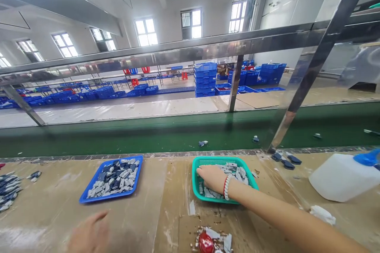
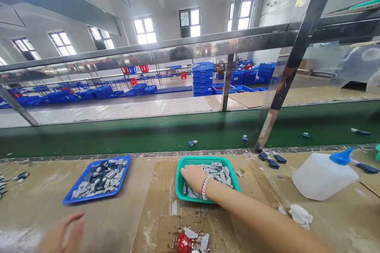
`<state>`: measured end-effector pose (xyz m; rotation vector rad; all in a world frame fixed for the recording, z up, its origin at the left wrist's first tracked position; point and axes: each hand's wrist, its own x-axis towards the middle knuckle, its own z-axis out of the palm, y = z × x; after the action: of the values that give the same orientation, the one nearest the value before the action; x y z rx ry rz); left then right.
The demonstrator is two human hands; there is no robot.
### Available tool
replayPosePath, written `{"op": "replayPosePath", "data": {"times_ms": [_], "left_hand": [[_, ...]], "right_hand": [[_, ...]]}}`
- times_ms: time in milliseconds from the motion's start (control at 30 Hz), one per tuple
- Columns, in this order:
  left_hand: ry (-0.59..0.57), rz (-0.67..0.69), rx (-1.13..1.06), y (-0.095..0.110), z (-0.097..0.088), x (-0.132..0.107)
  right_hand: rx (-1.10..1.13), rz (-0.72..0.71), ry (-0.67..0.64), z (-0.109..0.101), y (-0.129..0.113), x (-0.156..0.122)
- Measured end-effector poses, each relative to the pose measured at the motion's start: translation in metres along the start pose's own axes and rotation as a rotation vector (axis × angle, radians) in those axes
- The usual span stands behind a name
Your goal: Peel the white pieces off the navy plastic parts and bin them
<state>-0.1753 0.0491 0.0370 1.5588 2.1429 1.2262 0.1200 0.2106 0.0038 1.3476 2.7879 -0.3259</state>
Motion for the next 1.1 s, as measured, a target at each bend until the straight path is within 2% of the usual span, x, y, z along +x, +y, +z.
{"op": "replayPosePath", "data": {"times_ms": [67, 133, 233, 300, 400, 500, 633, 733, 833, 933, 1033, 1100], "left_hand": [[-0.104, 0.231, -0.019, 0.025, 0.04, 0.042], [-0.261, 0.417, -0.035, 0.06, 0.091, 0.082], [-0.415, 0.526, -0.04, 0.112, 0.16, 0.128], [-0.461, 0.558, -0.025, 0.139, 0.186, 0.145], [-0.513, 0.585, 0.018, 0.159, 0.2, 0.158], [-0.542, 0.575, 0.056, 0.159, 0.202, 0.163], [-0.556, 0.511, 0.083, 0.14, 0.205, 0.165], [-0.528, 0.447, 0.084, 0.113, 0.199, 0.166], [-0.459, 0.396, 0.051, 0.08, 0.172, 0.152], [-0.391, 0.356, -0.032, 0.049, 0.125, 0.11], [-0.401, 0.255, -0.245, 0.028, 0.078, 0.042], [-0.426, 0.151, -0.46, 0.019, 0.056, -0.007]], "right_hand": [[0.007, -0.005, -0.008, -0.004, 0.005, -0.007], [0.022, 0.004, -0.017, -0.006, 0.008, -0.012], [0.068, 0.049, -0.009, -0.007, 0.009, -0.015], [0.122, 0.084, 0.011, -0.008, 0.011, -0.015], [0.247, 0.114, 0.071, -0.014, 0.017, -0.018], [0.406, 0.135, 0.148, -0.025, 0.025, -0.033], [0.663, 0.137, 0.203, -0.027, 0.028, -0.077], [0.861, 0.086, 0.283, -0.011, 0.016, -0.122], [0.859, 0.074, 0.309, 0.018, -0.007, -0.164], [0.807, 0.109, 0.365, 0.05, -0.033, -0.188], [0.736, 0.108, 0.477, 0.074, -0.053, -0.195], [0.663, 0.093, 0.539, 0.085, -0.062, -0.196]]}}
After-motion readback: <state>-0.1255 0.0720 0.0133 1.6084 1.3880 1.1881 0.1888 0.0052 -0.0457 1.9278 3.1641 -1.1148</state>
